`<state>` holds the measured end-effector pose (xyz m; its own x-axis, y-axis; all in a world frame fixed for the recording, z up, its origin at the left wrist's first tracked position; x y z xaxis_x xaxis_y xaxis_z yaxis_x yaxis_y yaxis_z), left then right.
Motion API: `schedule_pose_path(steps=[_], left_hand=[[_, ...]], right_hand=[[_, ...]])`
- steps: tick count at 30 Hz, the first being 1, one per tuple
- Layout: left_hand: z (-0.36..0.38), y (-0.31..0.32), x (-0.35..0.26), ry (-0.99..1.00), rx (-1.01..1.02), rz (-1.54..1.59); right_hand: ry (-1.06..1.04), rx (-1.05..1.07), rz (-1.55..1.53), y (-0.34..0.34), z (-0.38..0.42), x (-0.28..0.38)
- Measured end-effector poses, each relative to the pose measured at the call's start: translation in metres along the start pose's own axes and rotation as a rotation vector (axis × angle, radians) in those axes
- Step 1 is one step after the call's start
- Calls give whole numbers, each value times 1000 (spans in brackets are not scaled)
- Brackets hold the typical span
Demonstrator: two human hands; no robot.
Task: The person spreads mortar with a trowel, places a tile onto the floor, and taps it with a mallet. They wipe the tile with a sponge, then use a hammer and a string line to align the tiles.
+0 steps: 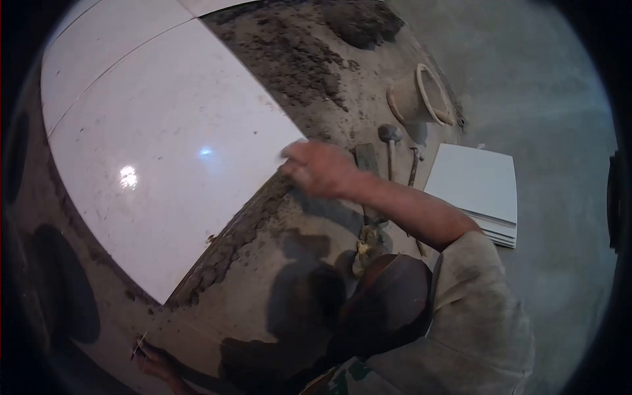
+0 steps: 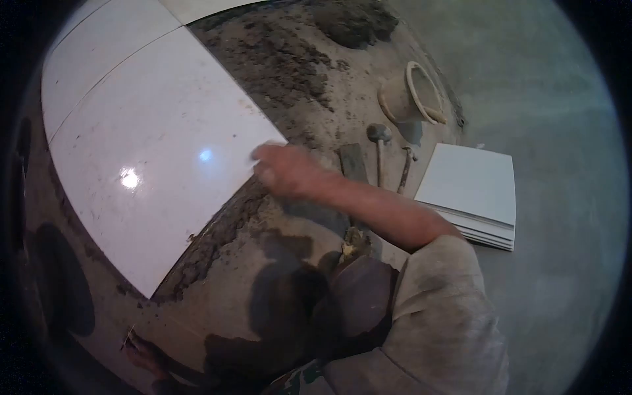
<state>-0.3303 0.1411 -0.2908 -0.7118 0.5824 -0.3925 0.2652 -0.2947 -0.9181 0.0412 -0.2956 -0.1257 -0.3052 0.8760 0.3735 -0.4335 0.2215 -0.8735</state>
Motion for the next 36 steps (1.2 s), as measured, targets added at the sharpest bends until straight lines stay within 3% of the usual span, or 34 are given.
schedule_pose_path(steps=[3, 4, 6, 7, 8, 9, 10, 11, 12, 13, 15, 16, 17, 19, 21, 22, 23, 26, 30, 31, 33, 36], left_hand=[[3, 11, 9, 9, -4, -21], [1, 11, 14, -47, -9, -36], [-3, 3, -6, 42, 2, -81], [2, -2, -11, 69, -11, -165], [-3, 7, 9, 471, -82, -543], [-4, 15, 41, 290, -4, -400], [3, 2, -11, 15, 52, -259], [1, 10, -7, 269, -20, -608], [4, 5, -1, 60, 30, -350], [7, 8, 1, -68, -97, -315], [6, 1, -33, -117, -137, -105], [5, 3, -31, -132, -163, -142], [6, 5, -28, -143, -185, -166], [5, 11, -12, -175, -196, -128], [6, 9, -7, -187, -190, -75], [5, 9, -9, -192, -184, -55], [5, 10, -12, -194, -176, -32], [5, 8, -17, -176, -164, 22], [5, 3, -22, -132, -192, -86], [5, 3, -23, -110, -192, -132], [6, 3, -19, -93, -199, -173], [5, 6, -13, -83, -195, -174]], right_hand=[[332, -535, -74, -35, 62, -142], [504, -572, -34, -32, 88, -197], [777, -613, 65, -8, 149, -291], [829, -374, 278, 12, 185, -354], [1028, -395, 248, 51, 230, -447], [1227, -408, 219, 84, 269, -521], [697, 39, 632, 79, 292, -522], [736, 281, 712, 81, 282, -514], [781, 407, 617, 71, 276, -502], [745, 364, 642, 76, 277, -509], [671, 278, 693, 86, 275, -522], [474, 296, 765, 86, 278, -536], [613, 247, 614, 89, 295, -568], [720, 207, 460, 89, 272, -566], [885, 348, 538, 64, 251, -499], [431, 559, 823, 64, 256, -509], [429, 557, 822, 57, 263, -519], [1182, -269, -757, 33, 277, -547], [1433, -551, -760, -5, 256, -427], [1420, -556, -757, -2, 266, -442], [1293, -750, -1050, 11, 291, -470], [1253, -690, -903, 8, 285, -391]])
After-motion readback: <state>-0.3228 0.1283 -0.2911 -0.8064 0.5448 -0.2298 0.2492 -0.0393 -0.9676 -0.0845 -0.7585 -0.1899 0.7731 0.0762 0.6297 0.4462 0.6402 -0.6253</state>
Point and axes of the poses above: each hand's wrist, its own z-axis away from the middle knuckle, its own y-axis out of the palm, x = y × z, the point moved 1 cm from there along -z, towards the middle knuckle, and after that the axes turned 6 degrees about -z, right-handed, at the moved point
